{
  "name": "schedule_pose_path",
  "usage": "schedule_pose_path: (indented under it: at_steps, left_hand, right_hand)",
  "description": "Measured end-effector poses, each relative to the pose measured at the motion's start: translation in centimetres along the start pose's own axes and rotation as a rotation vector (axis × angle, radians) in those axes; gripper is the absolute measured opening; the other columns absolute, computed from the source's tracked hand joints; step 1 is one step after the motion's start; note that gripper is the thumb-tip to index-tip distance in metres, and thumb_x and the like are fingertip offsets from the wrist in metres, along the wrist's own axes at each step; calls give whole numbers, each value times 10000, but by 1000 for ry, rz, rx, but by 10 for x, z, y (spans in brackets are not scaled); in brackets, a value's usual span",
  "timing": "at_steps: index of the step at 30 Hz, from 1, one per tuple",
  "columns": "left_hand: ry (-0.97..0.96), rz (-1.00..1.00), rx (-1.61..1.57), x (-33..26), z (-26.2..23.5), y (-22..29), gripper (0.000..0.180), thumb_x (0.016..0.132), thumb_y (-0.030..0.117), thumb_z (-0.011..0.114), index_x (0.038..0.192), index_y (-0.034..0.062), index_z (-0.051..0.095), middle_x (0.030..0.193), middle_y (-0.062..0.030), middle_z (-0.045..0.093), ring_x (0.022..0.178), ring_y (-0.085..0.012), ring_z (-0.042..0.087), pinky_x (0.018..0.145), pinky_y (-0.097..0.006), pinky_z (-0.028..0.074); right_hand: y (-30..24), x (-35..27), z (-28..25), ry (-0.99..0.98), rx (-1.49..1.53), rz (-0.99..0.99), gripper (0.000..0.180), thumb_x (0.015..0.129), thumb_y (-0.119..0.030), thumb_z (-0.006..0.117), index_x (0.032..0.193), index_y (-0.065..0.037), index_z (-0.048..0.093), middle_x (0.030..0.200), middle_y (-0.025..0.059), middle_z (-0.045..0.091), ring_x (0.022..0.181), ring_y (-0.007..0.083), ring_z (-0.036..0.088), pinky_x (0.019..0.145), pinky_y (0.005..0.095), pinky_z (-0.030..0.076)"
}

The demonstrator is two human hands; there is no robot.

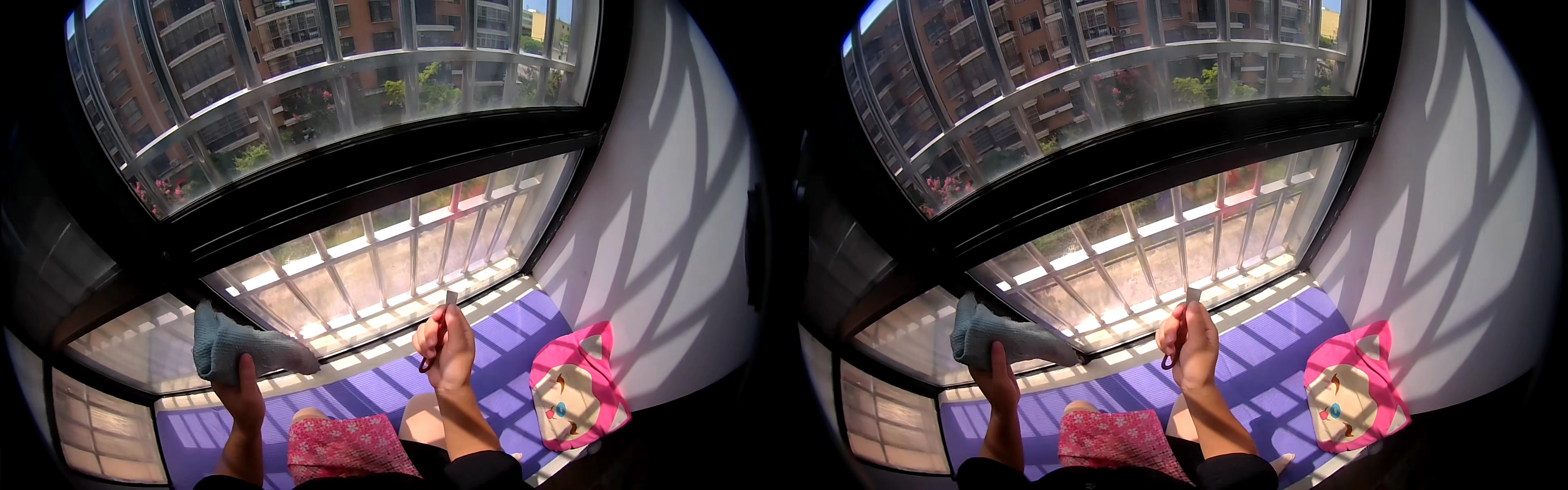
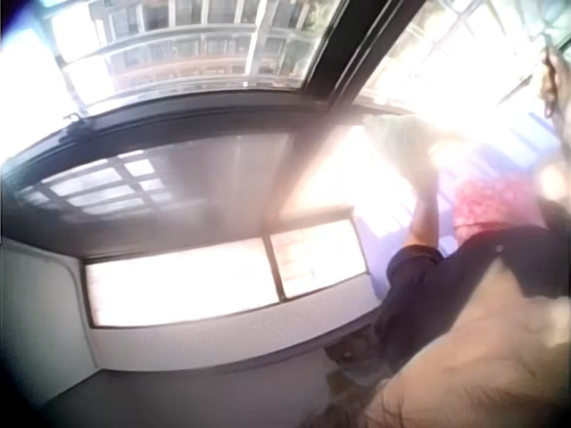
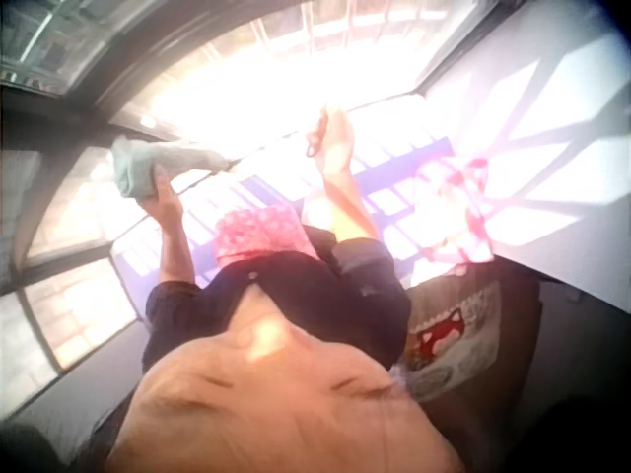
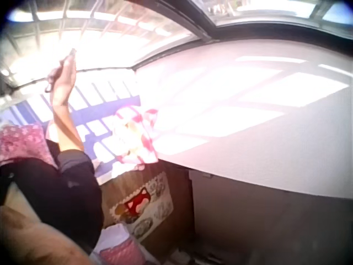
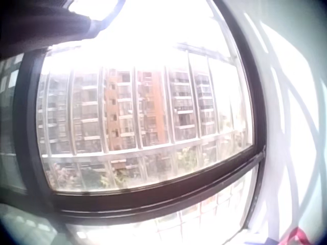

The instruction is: The person cleans the window frame and glass using a blue cloth and a small red tool. They wipe the lower frame and glass, then use the tool to scrape the track and edges of the window frame while seated on a purple mat.

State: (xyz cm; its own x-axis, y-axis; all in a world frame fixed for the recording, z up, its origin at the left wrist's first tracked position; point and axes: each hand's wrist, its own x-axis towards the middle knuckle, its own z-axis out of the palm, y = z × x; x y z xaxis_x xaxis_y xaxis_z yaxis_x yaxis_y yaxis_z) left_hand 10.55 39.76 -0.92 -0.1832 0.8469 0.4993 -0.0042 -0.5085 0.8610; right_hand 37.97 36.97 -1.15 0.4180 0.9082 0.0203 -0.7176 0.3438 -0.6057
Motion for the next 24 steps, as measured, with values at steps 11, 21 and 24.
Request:
schedule_pose_path:
  at_steps: [11,21,24]
  left_hand:
    - [-567,1121,1072,137,116,-4,284,663,111,708,940,118,646,1015,-98,620,982,-339,568,912,-468,409]
    - [-659,1589,1010,127,363,-7,260,752,102,566,1005,139,610,1004,-107,603,1004,-318,537,896,-445,402]
    - [-822,1246,708,127,424,-8,259,759,28,502,977,131,598,975,-129,604,999,-304,549,885,-412,417]
  right_hand:
    - [-42,-69,-101,154,-6,117,271,976,-256,398,858,-26,477,544,72,452,445,137,393,439,279,323]
    - [-88,-84,-170,316,-11,109,263,976,-251,389,854,-36,478,567,64,477,458,136,412,444,268,354]
    - [-98,-93,-191,362,-52,63,260,979,-250,371,857,-48,479,551,53,459,437,126,386,416,269,309]
